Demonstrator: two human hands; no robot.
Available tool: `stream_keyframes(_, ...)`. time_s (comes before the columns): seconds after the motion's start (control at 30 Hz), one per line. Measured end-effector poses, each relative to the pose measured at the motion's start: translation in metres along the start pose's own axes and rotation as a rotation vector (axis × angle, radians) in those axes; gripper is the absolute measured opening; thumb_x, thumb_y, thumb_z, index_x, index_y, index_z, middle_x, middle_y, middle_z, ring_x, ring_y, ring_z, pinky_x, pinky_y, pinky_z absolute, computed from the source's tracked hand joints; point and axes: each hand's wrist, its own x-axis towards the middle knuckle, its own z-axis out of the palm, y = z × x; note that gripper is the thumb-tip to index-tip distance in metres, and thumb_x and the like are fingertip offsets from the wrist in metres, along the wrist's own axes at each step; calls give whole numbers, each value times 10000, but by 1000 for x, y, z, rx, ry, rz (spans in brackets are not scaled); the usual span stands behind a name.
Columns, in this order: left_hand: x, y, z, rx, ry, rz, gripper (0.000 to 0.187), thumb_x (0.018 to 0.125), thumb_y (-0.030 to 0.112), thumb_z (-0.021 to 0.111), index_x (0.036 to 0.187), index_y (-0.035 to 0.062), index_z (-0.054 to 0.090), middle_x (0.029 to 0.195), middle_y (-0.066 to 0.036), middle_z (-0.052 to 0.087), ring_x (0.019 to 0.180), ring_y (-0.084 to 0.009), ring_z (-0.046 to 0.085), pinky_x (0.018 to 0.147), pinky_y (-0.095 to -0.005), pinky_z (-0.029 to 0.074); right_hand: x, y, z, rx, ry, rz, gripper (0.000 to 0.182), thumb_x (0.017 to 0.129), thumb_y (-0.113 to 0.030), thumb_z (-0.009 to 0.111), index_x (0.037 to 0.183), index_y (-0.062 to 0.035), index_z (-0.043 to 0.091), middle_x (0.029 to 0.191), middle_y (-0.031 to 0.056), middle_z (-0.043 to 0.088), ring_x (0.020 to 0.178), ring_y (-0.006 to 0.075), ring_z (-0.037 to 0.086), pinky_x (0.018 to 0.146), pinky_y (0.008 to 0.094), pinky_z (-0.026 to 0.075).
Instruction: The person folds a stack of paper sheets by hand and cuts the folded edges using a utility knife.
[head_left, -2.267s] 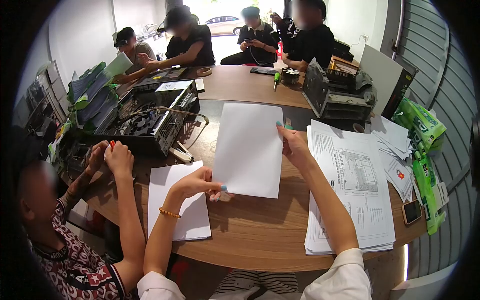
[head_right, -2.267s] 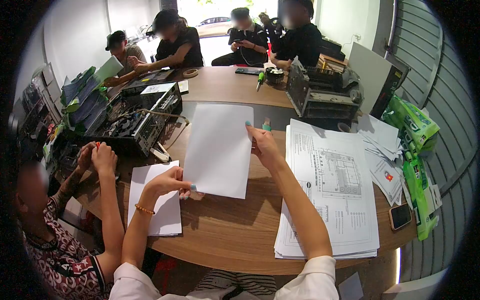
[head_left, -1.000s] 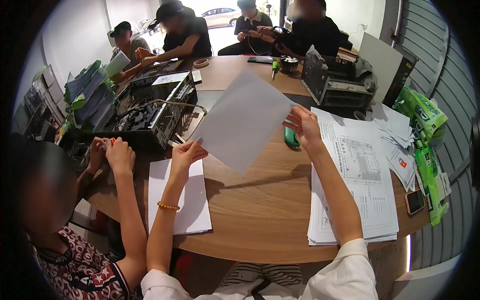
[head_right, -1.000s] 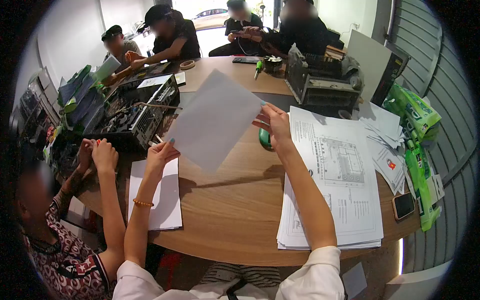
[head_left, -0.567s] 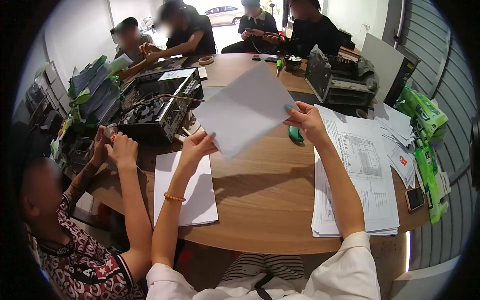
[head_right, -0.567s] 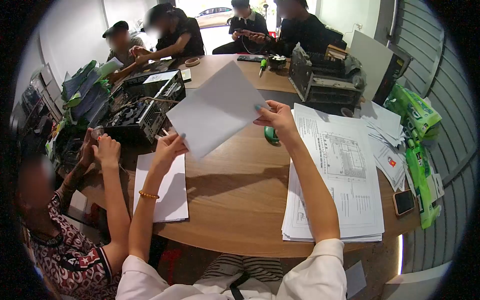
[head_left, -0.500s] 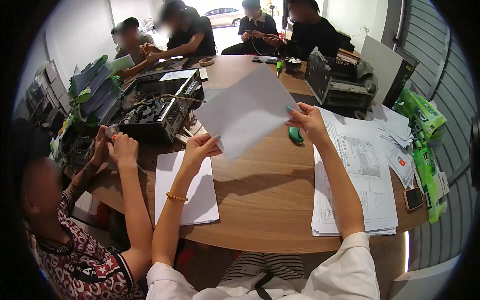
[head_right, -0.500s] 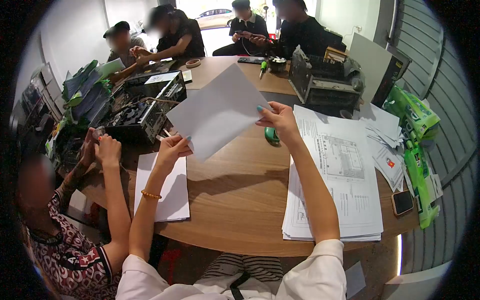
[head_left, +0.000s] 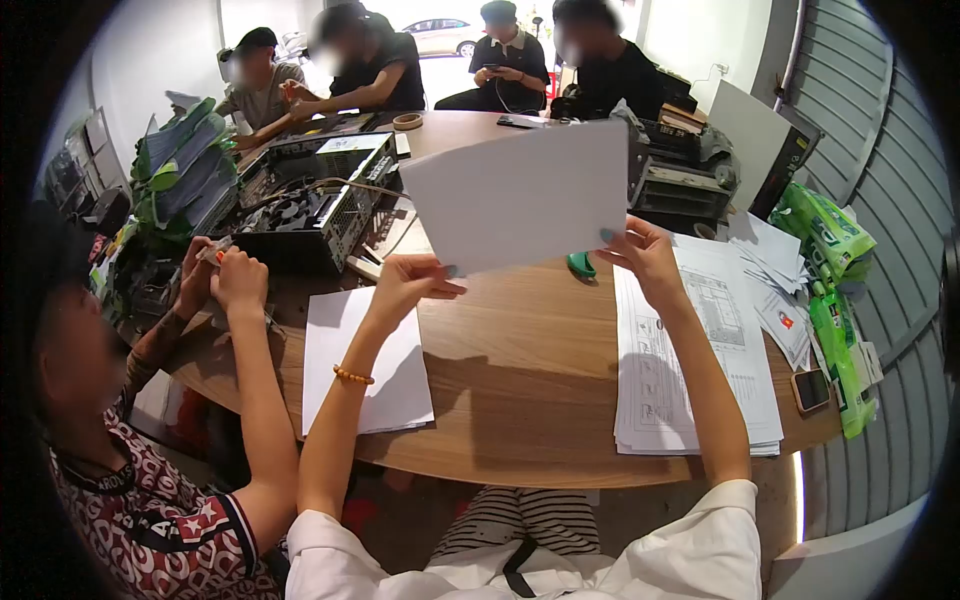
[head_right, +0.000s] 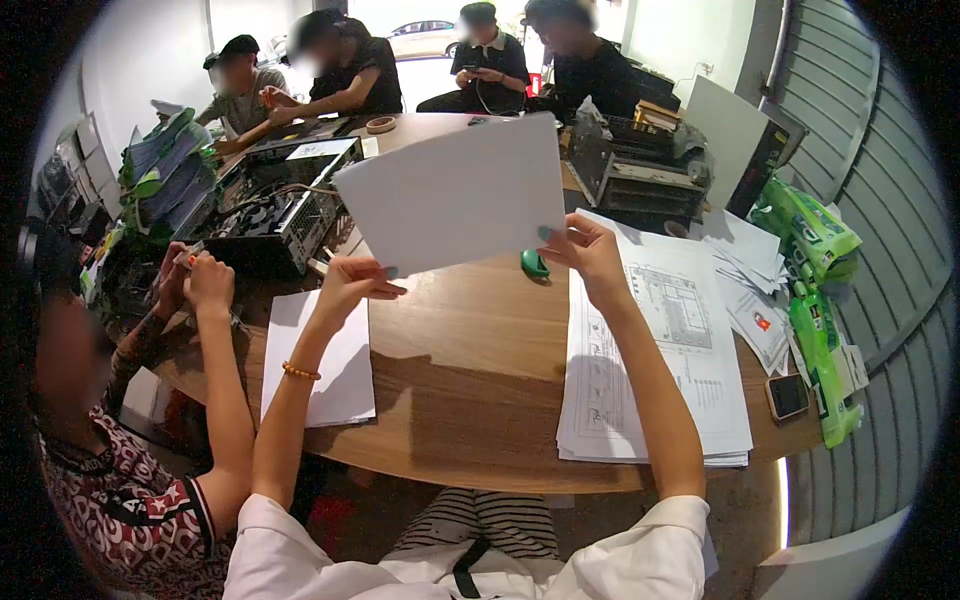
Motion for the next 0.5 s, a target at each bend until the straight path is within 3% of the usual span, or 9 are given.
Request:
stream_keyframes(0.07,3,3,-4,179,85,117,170,839,13,543,968,-75,608,854,-142,644,778,-224,655,683,-289,561,-9,-8,-5,-184,-79,-62,135,768,-43,648,901,-20,650,928,86,644,857,152,609,811,278,498)
stream_keyframes(0.1,4,7,-6,186,56,222,169,835,12,551,976,-53,618,920,-160,639,833,-214,645,731,-285,546,-12,-9,-7,-186,-70,-62,135,768,-43,648,901,-20,650,928,86,644,857,152,609,811,278,498)
stream_keyframes(0.17,7,15,-5,201,74,415,207,834,20,557,1028,-36,603,1017,-187,611,945,-219,610,815,-293,515,-17,-10,-6,-219,-105,-289,149,735,42,629,861,-26,670,972,111,642,871,147,603,799,280,500)
stream_keyframes(0.23,1,38,15,-292,110,190,417,880,137,519,1265,13,421,1204,-213,498,1102,-291,514,901,-367,461,-22,-10,0,-333,0,-419,207,707,76,617,822,-81,687,988,92,645,910,175,608,798,291,504)
stream_keyframes(0.3,0,39,16,-719,-109,-65,520,874,226,537,1311,14,349,1236,-213,470,1142,-307,477,918,-403,438,-31,-11,7,-561,48,-579,190,719,69,613,797,-88,687,990,87,645,915,190,611,792,290,508)
stream_keyframes(0.33,-3,38,17,-716,-107,-65,520,874,226,537,1311,14,349,1236,-213,470,1142,-307,477,918,-403,438,-33,-11,9,-558,48,-580,190,719,69,613,797,-88,687,990,87,645,915,190,611,792,290,508)
stream_keyframes(0.4,-6,34,23,-311,-171,-168,535,850,283,572,1281,15,404,1226,-189,491,1172,-276,451,912,-386,438,-35,-9,12,-502,128,-604,172,715,68,621,782,-77,682,982,88,646,904,189,615,780,287,513)
stream_keyframes(0.43,-5,28,24,-309,-170,-169,535,850,283,572,1281,15,404,1226,-189,491,1172,-276,451,912,-386,438,-36,-9,11,-500,127,-605,172,715,68,621,782,-77,682,982,88,646,904,189,615,780,287,513)
stream_keyframes(0.5,-2,19,27,301,-40,-29,498,825,287,608,1233,31,478,1237,-154,497,1078,-219,523,860,-331,459,-37,-9,8,-336,136,-558,170,712,72,627,786,-71,681,978,90,646,899,186,617,777,282,518)
